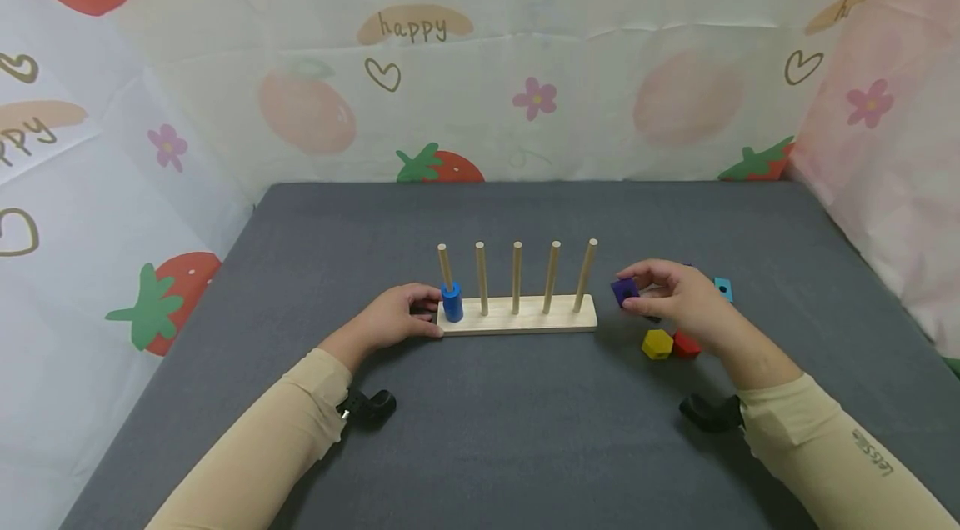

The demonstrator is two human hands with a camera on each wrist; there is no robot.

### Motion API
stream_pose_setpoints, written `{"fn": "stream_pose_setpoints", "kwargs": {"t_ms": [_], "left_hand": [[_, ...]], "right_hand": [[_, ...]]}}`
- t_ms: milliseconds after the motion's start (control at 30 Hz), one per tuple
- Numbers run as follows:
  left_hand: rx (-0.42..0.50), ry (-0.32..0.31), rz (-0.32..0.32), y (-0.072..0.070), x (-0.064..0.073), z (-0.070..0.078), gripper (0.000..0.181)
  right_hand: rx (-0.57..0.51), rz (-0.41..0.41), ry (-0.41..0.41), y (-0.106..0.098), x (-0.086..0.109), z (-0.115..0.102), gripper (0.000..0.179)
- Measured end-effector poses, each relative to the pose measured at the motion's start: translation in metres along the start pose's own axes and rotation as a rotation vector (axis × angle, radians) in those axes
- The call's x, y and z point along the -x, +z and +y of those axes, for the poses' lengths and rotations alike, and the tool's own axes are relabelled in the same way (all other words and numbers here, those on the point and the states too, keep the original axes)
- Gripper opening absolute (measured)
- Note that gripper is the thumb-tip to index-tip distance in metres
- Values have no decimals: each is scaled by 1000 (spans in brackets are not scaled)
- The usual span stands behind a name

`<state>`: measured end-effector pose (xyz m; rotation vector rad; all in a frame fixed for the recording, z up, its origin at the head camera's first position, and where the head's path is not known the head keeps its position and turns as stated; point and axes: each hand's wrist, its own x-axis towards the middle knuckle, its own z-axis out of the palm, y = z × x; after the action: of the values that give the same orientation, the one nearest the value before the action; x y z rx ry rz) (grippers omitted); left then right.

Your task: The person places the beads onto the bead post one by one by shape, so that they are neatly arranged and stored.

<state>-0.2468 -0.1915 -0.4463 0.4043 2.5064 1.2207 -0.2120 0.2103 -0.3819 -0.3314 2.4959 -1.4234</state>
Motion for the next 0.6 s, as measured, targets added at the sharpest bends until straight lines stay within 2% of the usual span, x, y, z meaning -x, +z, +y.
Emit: {"fn": "stream_pose_setpoints", "kwargs": {"t_ms": [167, 300, 500, 600], "left_hand": [[-4, 5, -3, 0, 1, 1, 53], [4, 7, -3, 0, 1, 2, 53], [29, 18, -3, 0, 2, 2, 54], [28, 11, -1, 0, 2, 1, 54]], "right_hand": [[-75, 14, -41, -5, 0, -18, 45], [-174, 21, -113, -10, -1, -33, 40], [-241, 69, -213, -13, -5, -54, 30], [-286, 65, -251, -12, -9, -64, 25]]}}
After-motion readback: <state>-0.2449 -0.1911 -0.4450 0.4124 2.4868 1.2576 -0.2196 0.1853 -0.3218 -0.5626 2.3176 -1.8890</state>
